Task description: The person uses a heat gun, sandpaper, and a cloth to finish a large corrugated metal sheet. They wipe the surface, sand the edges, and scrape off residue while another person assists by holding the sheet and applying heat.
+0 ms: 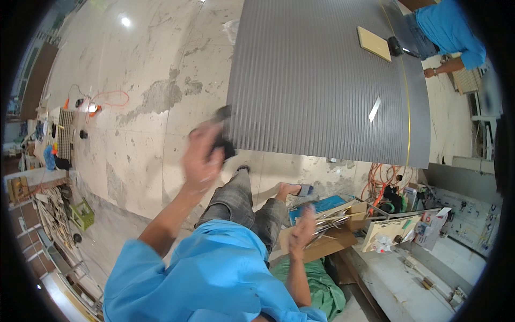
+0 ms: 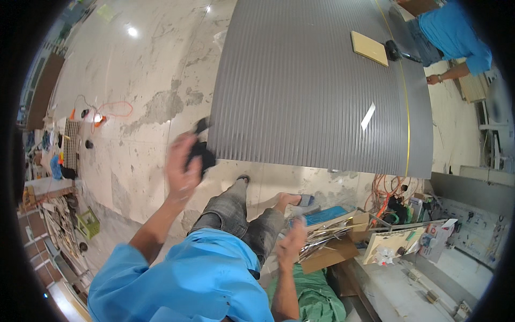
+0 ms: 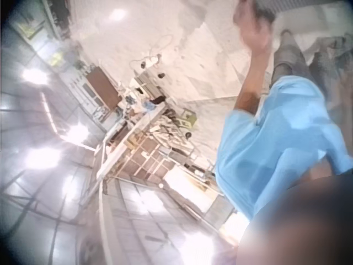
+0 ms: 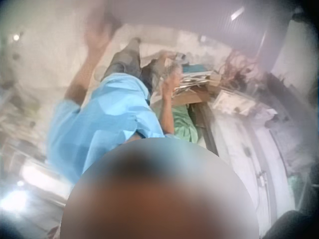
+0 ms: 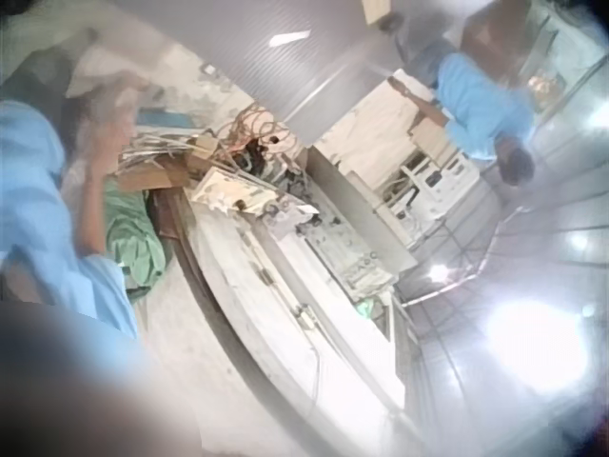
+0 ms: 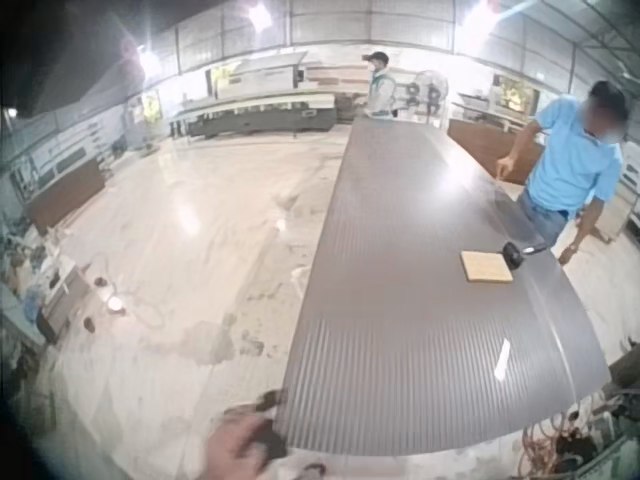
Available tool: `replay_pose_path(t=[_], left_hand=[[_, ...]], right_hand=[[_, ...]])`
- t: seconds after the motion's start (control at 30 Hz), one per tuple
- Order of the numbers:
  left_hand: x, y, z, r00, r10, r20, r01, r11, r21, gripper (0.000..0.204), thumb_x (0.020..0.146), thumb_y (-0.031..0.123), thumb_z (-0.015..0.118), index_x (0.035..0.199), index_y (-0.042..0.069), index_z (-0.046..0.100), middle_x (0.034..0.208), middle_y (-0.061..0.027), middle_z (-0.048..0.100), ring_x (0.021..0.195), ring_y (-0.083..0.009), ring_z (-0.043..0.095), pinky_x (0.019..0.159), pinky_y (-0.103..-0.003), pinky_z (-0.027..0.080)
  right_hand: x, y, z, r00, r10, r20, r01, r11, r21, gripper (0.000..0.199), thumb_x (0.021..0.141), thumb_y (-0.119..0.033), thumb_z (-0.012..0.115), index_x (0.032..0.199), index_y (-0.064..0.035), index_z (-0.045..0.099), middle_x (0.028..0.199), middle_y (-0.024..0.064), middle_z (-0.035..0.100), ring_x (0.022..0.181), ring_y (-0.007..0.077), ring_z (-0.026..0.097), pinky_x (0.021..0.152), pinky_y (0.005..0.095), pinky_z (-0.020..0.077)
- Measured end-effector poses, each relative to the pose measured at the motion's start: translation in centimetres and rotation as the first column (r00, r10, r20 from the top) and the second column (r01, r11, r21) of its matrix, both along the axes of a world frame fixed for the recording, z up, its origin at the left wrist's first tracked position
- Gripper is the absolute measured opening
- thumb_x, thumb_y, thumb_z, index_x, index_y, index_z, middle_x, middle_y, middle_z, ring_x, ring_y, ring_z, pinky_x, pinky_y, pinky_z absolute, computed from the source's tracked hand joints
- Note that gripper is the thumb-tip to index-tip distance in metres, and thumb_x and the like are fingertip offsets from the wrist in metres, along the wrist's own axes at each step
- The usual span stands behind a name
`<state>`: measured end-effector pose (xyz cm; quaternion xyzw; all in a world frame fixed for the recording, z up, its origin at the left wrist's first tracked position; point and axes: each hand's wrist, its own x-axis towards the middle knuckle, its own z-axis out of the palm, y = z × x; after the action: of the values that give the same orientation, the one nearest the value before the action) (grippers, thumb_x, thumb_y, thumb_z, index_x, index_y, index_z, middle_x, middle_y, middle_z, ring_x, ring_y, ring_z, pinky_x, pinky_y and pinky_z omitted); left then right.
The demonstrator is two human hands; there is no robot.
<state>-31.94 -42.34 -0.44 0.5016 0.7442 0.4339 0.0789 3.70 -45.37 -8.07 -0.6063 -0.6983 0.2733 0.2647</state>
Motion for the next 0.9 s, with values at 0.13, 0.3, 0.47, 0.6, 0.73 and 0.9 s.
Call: replay_pose_path(t=[0.13,0.3,0.47,0.6,0.73,0.9], left_hand=[[11.1,11.1,-3.6,0.762,-0.059,-0.645,0.005,0.996,-0.086,0.047,0.083,0.017,0.057,0.125,-0.003,0.059,0.123,-0.0209,0.062,0.118,-0.0365,0.057,0.100,-0.043,0.047],[27.4,16.6,-4.4,0.583,-0.769,-0.264,0.799,0.601,0.014,0.009,0.082,0.013,0.059,0.082,0.006,0.064,0.093,-0.0092,0.063,0.089,-0.0228,0.064,0.078,-0.036,0.054],[13.6,13.8,-2.0,0.837,-0.372,-0.402,0.509,0.799,0.321,0.007,0.077,0.016,0.066,0.081,0.010,0.063,0.087,-0.0063,0.060,0.087,-0.0243,0.061,0.074,-0.040,0.049],[-3.6,12.7,-1.4,0.878,-0.007,-0.479,-0.026,0.998,-0.063,0.023,0.085,0.009,0.057,0.104,0.008,0.071,0.107,-0.0152,0.068,0.099,-0.0332,0.063,0.085,-0.043,0.050],[-4.3,26.1,-0.7,0.972,0.150,-0.180,-0.133,0.986,0.104,0.028,0.088,0.008,0.056,0.113,0.003,0.067,0.109,-0.0184,0.066,0.105,-0.0380,0.061,0.094,-0.049,0.048],[7.0,37.7,1.7,0.833,-0.323,-0.450,0.207,0.935,-0.287,0.036,0.094,0.015,0.053,0.122,-0.007,0.062,0.128,-0.0226,0.062,0.124,-0.0374,0.054,0.107,-0.048,0.042]], right_hand=[[8.5,-0.2,1.5,0.927,-0.360,-0.110,0.365,0.931,0.028,0.041,0.103,-0.015,0.045,0.135,0.0083,0.057,0.111,0.0172,0.065,0.101,0.0253,0.062,0.089,0.0369,0.0501],[10.3,2.7,0.8,0.843,-0.514,-0.156,0.528,0.847,0.062,0.034,0.104,-0.018,0.041,0.105,0.0089,0.061,0.089,0.0155,0.063,0.075,0.0218,0.052,0.070,0.0349,0.0474],[10.7,4.0,-1.0,0.934,-0.335,-0.123,0.355,0.910,0.214,0.035,0.105,-0.020,0.041,0.080,0.0012,0.052,0.074,0.0039,0.053,0.066,0.0129,0.045,0.059,0.0282,0.0395],[12.2,3.9,-0.9,0.843,-0.468,-0.267,0.480,0.877,-0.023,0.043,0.107,-0.027,0.040,0.077,0.0036,0.043,0.065,0.0117,0.041,0.063,0.0210,0.035,0.057,0.0389,0.0351],[15.2,5.8,-1.5,0.825,-0.545,-0.151,0.528,0.838,-0.139,0.040,0.106,-0.021,0.043,0.073,0.0013,0.048,0.069,0.0021,0.049,0.065,0.0133,0.040,0.058,0.0312,0.0365],[24.6,8.8,-3.4,0.823,-0.568,0.025,0.567,0.817,-0.108,0.039,0.106,-0.021,0.043,0.076,0.0024,0.051,0.069,0.0033,0.050,0.067,0.0152,0.041,0.058,0.0345,0.0371]])
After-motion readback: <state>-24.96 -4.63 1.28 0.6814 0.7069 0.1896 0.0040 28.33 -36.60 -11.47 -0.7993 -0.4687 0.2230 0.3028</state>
